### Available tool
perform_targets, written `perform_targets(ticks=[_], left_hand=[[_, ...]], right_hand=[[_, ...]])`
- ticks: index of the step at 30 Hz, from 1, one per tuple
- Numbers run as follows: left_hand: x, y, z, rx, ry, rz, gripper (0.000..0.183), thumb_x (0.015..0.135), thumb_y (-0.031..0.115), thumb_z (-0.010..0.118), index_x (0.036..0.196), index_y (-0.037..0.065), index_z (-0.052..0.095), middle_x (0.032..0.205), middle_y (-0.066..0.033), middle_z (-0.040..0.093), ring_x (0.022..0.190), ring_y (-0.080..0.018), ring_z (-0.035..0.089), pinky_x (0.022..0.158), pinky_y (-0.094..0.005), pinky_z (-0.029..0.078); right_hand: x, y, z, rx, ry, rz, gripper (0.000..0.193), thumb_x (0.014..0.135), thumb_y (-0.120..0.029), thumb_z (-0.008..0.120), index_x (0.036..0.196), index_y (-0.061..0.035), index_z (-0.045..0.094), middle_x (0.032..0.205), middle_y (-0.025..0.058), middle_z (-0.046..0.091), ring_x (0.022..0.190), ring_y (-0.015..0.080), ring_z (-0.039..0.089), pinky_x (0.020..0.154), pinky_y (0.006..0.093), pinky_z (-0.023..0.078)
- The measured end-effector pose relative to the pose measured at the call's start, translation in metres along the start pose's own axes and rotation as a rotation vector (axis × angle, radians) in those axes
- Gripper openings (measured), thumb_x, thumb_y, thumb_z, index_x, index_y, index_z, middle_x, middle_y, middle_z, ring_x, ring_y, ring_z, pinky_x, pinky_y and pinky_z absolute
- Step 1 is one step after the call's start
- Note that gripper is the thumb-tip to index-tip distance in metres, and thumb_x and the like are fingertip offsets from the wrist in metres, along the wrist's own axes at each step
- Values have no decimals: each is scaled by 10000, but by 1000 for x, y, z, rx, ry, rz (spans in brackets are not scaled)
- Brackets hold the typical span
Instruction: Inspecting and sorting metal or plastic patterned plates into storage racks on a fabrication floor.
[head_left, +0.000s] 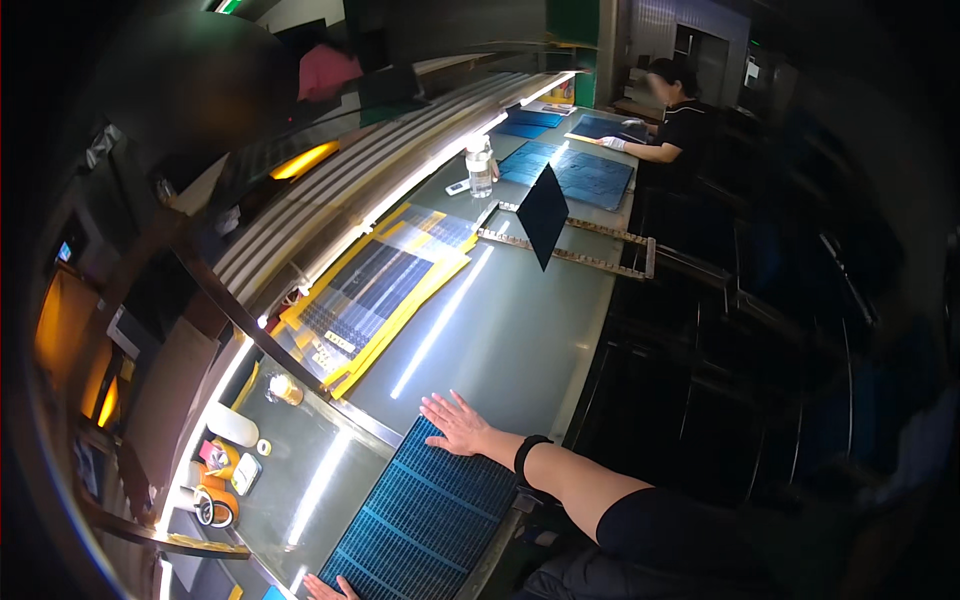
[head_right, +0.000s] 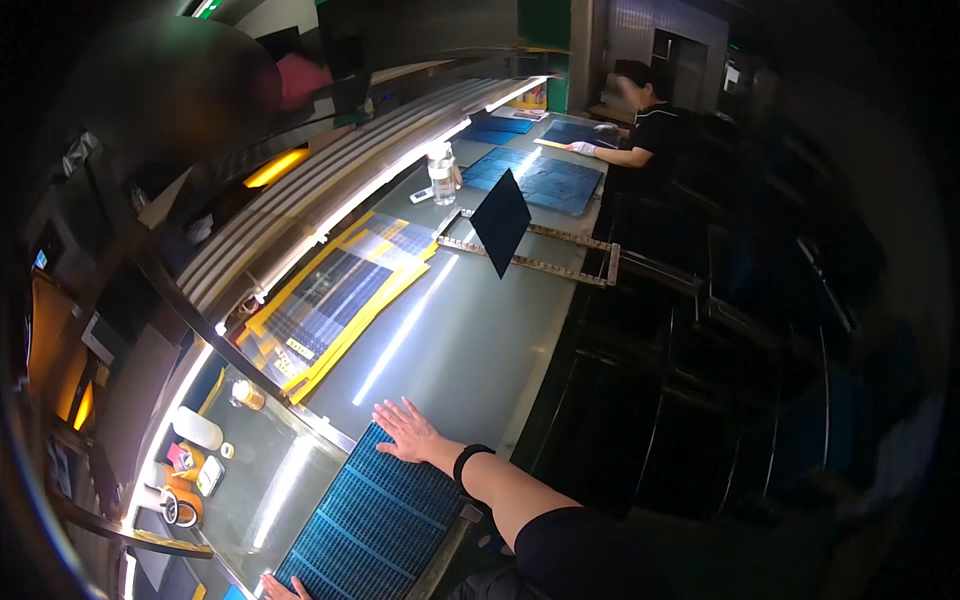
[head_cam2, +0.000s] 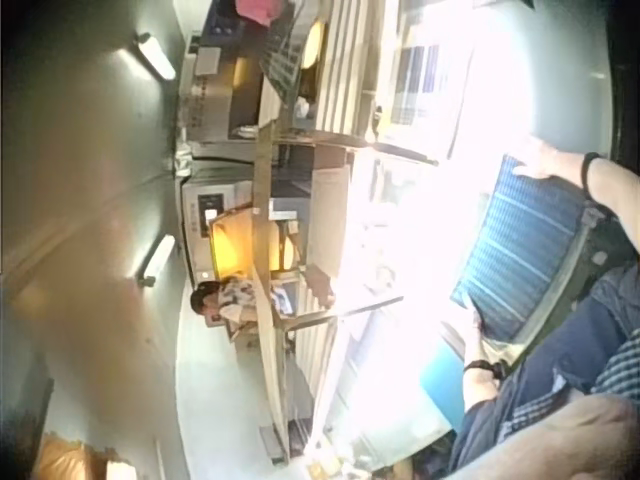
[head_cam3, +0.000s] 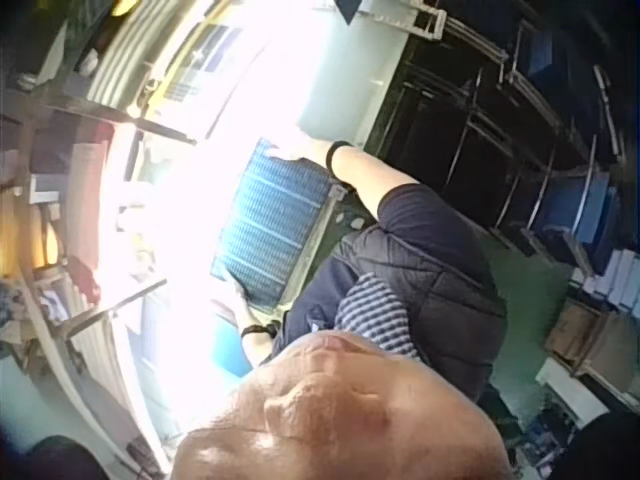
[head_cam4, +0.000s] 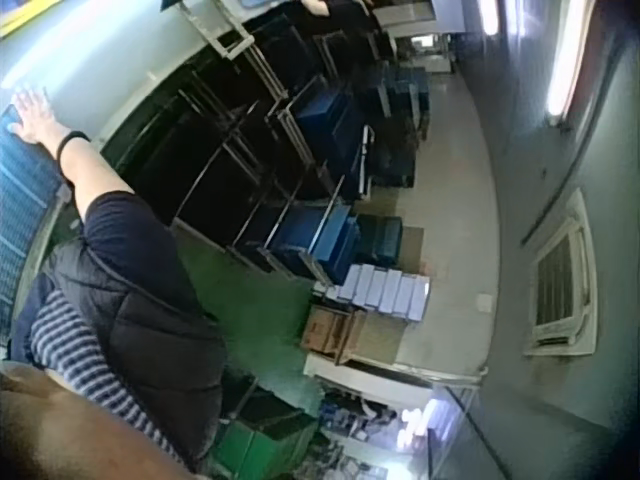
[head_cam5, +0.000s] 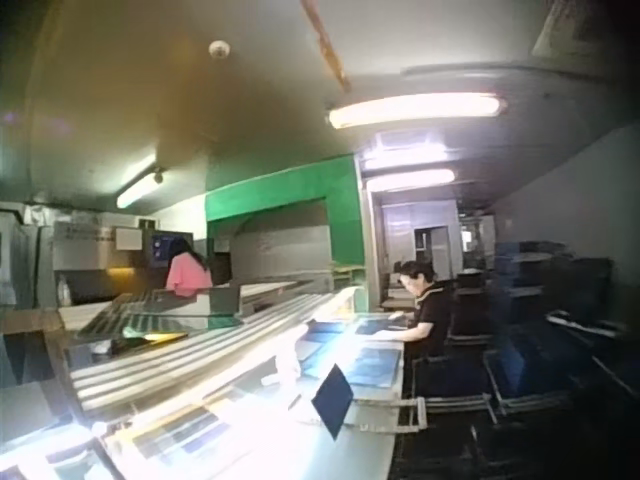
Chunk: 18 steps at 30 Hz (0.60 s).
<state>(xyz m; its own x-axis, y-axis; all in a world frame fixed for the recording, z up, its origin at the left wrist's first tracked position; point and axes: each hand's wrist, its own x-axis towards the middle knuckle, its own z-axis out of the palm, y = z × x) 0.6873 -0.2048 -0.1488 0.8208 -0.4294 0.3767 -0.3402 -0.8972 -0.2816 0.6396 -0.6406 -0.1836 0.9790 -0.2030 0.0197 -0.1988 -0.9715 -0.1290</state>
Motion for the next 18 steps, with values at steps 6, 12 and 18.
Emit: perform_targets(ticks=[6,12,18], left_hand=[[-7,2,0,-99,-17,42,624,838,389,575,1258,-30,379,1229,-182,445,1068,-274,442,887,-374,355],[-67,3,-11,-328,-58,119,697,828,411,555,1307,-32,310,1312,-199,359,1183,-304,340,976,-411,259],[-187,-4,-38,-621,-230,326,772,817,433,536,1356,-34,241,1394,-216,273,1298,-334,239,1065,-448,162]], right_hand=[[-84,17,2,99,167,-13,717,918,-559,215,1419,-50,154,1495,91,98,1383,238,58,1112,472,31],[-157,31,4,-53,4,-11,698,919,-559,205,1426,-81,150,1497,76,100,1383,225,74,1114,465,22],[-167,25,2,65,98,40,677,906,-486,349,1391,-30,230,1456,151,211,1348,279,198,1087,505,100]])
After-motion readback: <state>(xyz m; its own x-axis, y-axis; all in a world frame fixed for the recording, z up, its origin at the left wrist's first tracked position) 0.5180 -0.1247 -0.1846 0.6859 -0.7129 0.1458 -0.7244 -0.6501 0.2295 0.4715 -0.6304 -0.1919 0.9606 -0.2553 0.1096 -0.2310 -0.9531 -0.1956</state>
